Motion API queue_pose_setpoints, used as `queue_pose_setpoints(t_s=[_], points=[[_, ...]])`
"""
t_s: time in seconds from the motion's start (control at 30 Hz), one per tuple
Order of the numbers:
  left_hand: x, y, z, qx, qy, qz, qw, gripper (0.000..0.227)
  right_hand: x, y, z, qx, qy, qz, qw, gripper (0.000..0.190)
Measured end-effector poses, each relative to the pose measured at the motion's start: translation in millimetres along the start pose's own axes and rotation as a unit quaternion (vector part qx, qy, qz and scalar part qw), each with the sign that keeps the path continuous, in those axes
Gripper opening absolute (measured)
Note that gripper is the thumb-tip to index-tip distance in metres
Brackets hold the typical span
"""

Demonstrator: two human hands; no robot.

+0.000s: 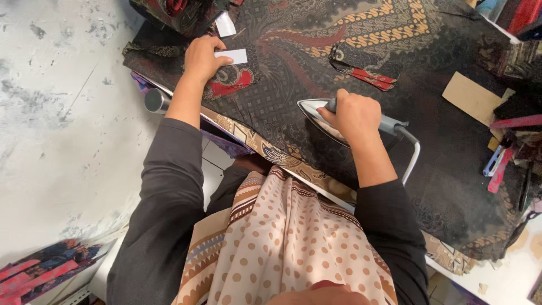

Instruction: The person irons a large patterned fabric on a table, repeatedly smoothing and folding sections while using an iron. The person also handles small white paper pieces and a red ribbon, placing them on the fabric and ironing over them.

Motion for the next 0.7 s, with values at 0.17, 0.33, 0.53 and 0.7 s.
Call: queue_pose_setpoints(t_s=[0.17, 0.33, 0.53, 0.7], points=[[1, -2, -19, -0.091, 0.056, -0.079, 0.991, 0.030, -1, -34, -26, -0.041, -0.015, 0.053, 0.998, 0.055], [-8, 4, 9, -0.046, 0.024, -0.028, 0.998, 0.020, 11, -87, -84, -0.112, -0.046, 0.092, 0.988, 0.056], [21, -2, -30, -0.184, 0.139, -0.146, 0.962, 0.012, 28, -155, -152, -0.184, -0.100, 0.103, 0.972, 0.058], [21, -33, -124, -0.157, 0.001, -0.104, 0.982, 0.008, 38, -189, -179, -0.232, -0.103, 0.086, 0.963, 0.058]])
Point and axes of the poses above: each hand's wrist, its own y-axis towards the middle knuckle, its own x-axis out of the back of the hand, z = x × y, the point moved 9 cm from there along y, towards the middle knuckle, and after that the axes turned 2 degrees about -z, right-handed, at the moved point
